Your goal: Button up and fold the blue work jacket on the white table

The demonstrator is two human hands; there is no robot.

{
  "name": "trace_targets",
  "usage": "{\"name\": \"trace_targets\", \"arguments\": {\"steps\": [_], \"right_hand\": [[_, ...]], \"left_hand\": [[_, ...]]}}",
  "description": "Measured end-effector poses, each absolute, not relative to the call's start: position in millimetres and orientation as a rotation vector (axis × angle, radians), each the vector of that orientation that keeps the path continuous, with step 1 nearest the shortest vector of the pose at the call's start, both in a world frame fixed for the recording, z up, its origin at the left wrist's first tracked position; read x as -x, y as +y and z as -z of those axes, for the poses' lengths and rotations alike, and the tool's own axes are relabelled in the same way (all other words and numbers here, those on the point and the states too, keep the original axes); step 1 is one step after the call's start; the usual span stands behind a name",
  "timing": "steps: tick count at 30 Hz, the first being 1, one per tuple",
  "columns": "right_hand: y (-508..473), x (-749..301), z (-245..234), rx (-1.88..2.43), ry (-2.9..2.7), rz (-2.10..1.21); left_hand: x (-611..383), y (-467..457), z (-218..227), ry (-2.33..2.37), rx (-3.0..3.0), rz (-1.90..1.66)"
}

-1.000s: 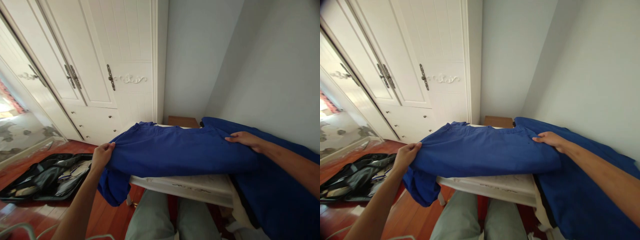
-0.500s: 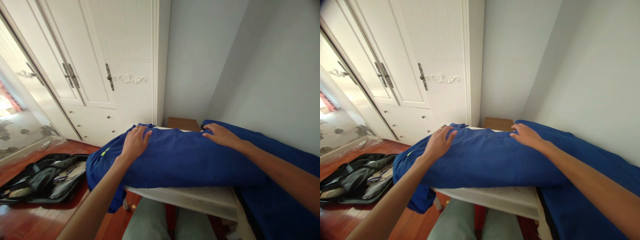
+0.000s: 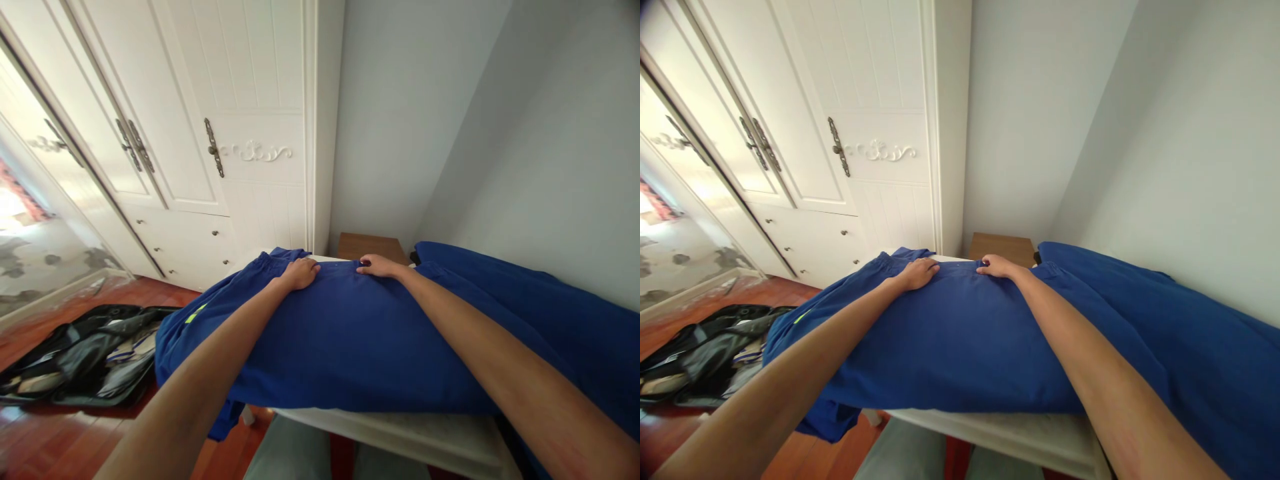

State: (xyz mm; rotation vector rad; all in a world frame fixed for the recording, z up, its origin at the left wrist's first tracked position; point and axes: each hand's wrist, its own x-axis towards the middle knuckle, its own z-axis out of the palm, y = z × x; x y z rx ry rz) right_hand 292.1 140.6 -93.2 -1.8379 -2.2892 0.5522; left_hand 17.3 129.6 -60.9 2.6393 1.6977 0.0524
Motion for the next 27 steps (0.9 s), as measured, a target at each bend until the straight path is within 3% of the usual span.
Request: {"name": "trace_targets", "arguments": {"steps": [8, 16, 27], "right_hand": [[145.0, -354.7, 99.4, 1.856, -2.351, -0.832], [170.4, -368.6, 81.4, 1.771, -2.423, -0.757], [182.3, -367.7, 131.7, 1.696, -2.254, -0.741]], "left_hand": [[10.0, 166.4, 44.2, 1.665, -2.66, 0.004], [19.9, 178.5, 16.2, 1.549, -2.718, -0.242], [23.1, 193.5, 72.7, 1.803, -2.566, -0.408]]}}
